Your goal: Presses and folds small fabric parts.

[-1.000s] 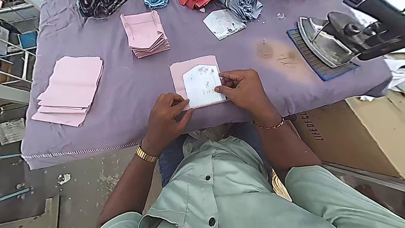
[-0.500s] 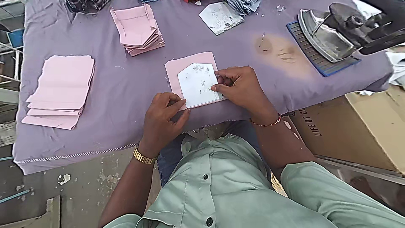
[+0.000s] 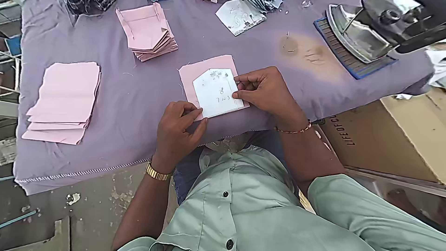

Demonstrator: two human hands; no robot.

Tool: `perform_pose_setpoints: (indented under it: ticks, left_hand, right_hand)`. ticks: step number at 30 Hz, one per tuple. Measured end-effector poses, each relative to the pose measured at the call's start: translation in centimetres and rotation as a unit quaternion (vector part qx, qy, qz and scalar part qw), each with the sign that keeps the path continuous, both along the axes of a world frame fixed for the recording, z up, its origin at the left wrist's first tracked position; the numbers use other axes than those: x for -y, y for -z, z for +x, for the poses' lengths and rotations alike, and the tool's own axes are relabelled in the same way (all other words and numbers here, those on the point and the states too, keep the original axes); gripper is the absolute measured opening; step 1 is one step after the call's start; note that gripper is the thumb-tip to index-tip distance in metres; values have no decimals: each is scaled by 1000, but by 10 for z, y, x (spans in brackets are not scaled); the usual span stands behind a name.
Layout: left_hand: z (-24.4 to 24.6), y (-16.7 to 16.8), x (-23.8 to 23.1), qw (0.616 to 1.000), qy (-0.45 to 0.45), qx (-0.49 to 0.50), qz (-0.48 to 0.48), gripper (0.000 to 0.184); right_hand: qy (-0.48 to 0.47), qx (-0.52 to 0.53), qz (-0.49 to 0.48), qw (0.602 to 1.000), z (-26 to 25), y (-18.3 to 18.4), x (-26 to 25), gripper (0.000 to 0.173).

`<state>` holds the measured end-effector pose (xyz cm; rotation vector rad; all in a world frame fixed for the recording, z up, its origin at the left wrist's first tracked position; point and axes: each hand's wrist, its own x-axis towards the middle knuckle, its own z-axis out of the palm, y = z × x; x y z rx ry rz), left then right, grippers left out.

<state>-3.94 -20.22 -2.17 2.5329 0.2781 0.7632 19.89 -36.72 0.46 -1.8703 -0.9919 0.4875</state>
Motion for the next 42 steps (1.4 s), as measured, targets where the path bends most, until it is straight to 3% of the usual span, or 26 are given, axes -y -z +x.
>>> perform_pose_setpoints:
  ticks: [9,15,23,33,42]
  left_hand:
    - [0,0,0,1000,1,1,3,25]
    - [-1,0,0,1000,0,-6,-4,27]
    - [-1,0,-1,1000,4,-3,-4,27]
    - [-1,-2,0,1000,2,7,-5,26]
    - [-2,0,1,1000,5,3,4,24]
  right_hand:
    - [6,60,-15,998,-7,0,3,44]
    - [19,32,38,999,-9,-1,5,27]
    - [33,93,-11,995,-11,4,1,29]
    - [54,-80,140,985,-13,-5,5,27]
    - [63,35,49,996,-30,-4,18,18]
